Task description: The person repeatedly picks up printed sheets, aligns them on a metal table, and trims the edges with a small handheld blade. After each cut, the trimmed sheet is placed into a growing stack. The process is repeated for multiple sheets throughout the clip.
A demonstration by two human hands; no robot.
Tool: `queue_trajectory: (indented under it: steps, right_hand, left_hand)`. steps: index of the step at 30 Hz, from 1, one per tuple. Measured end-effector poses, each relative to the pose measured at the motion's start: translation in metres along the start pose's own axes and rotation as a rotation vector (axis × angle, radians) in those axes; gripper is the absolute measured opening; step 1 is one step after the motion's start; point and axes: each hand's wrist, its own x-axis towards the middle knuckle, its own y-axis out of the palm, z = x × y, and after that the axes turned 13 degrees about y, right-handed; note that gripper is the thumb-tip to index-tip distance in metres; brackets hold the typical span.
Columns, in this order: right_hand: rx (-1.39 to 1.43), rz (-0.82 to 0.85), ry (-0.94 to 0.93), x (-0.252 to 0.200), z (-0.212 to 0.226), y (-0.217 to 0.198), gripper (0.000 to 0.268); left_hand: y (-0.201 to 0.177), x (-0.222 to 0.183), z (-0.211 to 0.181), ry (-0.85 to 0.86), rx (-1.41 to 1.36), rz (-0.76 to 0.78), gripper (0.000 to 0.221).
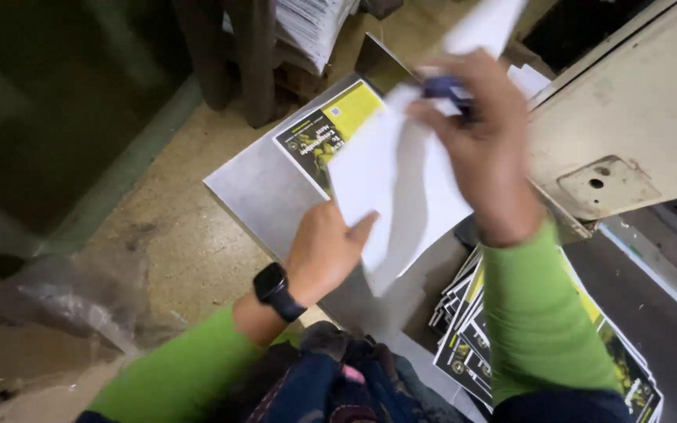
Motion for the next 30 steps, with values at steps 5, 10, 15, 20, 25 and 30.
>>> queue_trajectory:
  steps: [5,10,15,20,25,30]
  right_hand:
    - [-0.043,0.135,0.231,-0.034,-0.001,0.061,0.058]
    - [-0.011,0.356,0.512,-0.109,-0.053,0.132,0.04]
    - [-0.097,0.44,0.764,-0.169,-0.104,0.177,0.03]
    - [-0.011,0.382,0.881,-0.176,-0.116,0.19,0.027]
    - [-0.12,0.432,1.0,-0.152,-0.104,0.197,0.028]
    - [-0.038,0.343,0.88,-0.128,-0.09,0.226,0.027]
  left_hand:
    - [0.061,-0.009,0.117,-0.299,-0.539,-0.371,0.034]
    - [0.115,-0.012,0.217,-0.595,-0.736,-0.539,0.048]
    - [0.094,-0.017,0.266,-0.529,-0.484,-0.317,0.051]
    - [0.054,-0.01,0.256,-0.488,-0.372,-0.268,0.064]
    - [0.004,-0.008,0.278,-0.507,-0.272,-0.306,0.064]
    - [-0.07,0.001,0.279,-0.243,0.302,-0.444,0.024]
